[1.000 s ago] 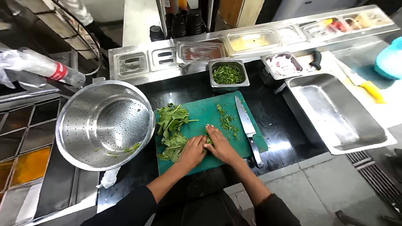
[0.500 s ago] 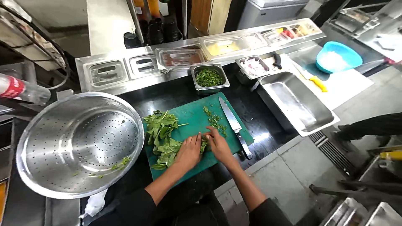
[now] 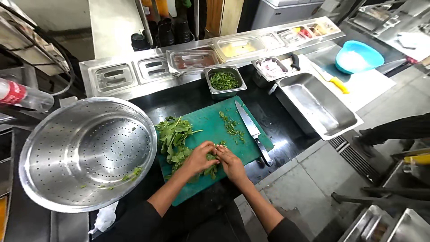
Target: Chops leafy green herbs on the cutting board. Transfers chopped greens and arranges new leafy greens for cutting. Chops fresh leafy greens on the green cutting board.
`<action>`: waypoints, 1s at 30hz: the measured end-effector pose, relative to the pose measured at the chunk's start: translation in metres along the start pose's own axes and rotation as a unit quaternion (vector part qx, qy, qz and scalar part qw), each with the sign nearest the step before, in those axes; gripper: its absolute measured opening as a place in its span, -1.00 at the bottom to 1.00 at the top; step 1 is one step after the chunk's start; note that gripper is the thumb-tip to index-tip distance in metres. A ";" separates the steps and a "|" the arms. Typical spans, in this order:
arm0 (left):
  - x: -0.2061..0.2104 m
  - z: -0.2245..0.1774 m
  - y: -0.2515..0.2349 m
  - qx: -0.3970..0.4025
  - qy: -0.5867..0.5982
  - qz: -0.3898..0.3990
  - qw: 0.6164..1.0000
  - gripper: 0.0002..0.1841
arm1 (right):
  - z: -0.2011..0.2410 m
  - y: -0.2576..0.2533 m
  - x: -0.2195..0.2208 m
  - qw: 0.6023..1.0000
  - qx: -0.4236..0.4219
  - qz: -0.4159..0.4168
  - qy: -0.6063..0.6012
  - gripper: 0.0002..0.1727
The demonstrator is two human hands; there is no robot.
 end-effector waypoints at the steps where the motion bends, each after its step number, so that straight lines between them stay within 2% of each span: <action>1: 0.002 0.001 -0.001 0.007 -0.005 0.002 1.000 -0.71 | 0.000 -0.003 -0.003 1.000 0.013 0.023 -0.015 -0.67; 3: 0.006 0.002 -0.003 0.027 -0.017 0.001 0.999 -0.74 | -0.003 -0.008 -0.011 0.995 0.046 0.071 -0.054 -0.66; 5: 0.010 0.002 -0.003 0.050 -0.032 -0.006 0.998 -0.78 | -0.008 -0.010 -0.033 0.993 0.076 0.051 -0.070 -0.65; 8: 0.014 0.000 -0.004 0.074 -0.058 -0.016 0.995 -0.85 | -0.033 -0.015 -0.084 0.984 0.164 -0.045 0.050 -0.66; 11: 0.019 -0.003 0.004 0.112 -0.083 -0.040 0.989 -0.90 | -0.059 -0.005 -0.106 0.964 0.213 -0.064 0.149 -0.44; 13: 0.025 -0.003 0.011 0.131 -0.105 -0.055 0.984 -0.91 | -0.047 0.006 -0.099 0.978 0.137 -0.047 0.151 -0.60; 15: 0.030 -0.003 0.017 0.152 -0.132 -0.078 0.976 -0.88 | -0.018 0.022 -0.074 0.995 0.007 0.031 0.098 -0.78; 17: 0.033 -0.002 0.022 0.162 -0.156 -0.082 0.971 -0.79 | 0.006 0.039 -0.040 0.987 -0.120 0.103 0.031 -0.81; 19: 0.032 -0.004 0.023 0.163 -0.167 -0.074 0.969 -0.72 | 0.013 0.046 -0.011 0.975 -0.183 0.122 0.001 -0.80; 22: 0.027 -0.009 0.022 0.148 -0.156 -0.057 0.975 -0.72 | 0.024 0.037 0.007 0.982 -0.157 0.103 0.027 -0.80; 25: 0.023 -0.011 0.021 0.141 -0.165 -0.040 0.975 -0.75 | 0.032 0.036 0.009 0.987 -0.103 0.123 0.020 -0.76; 28: 0.026 -0.007 0.023 0.150 -0.172 -0.036 0.973 -0.76 | 0.026 0.048 -0.007 0.984 -0.079 0.154 -0.049 -0.59; 30: 0.028 -0.004 0.026 0.154 -0.168 -0.040 0.973 -0.79 | 0.019 0.051 -0.035 0.991 -0.045 0.111 -0.050 -0.63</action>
Point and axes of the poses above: each hand's wrist, its own y-axis away from the middle knuckle, its own x-axis out of the palm, z = x × y, the point moved 5 cm from there along -y, towards the middle knuckle, and after that the axes turned 2 degrees about -x, right-handed, at the moved point
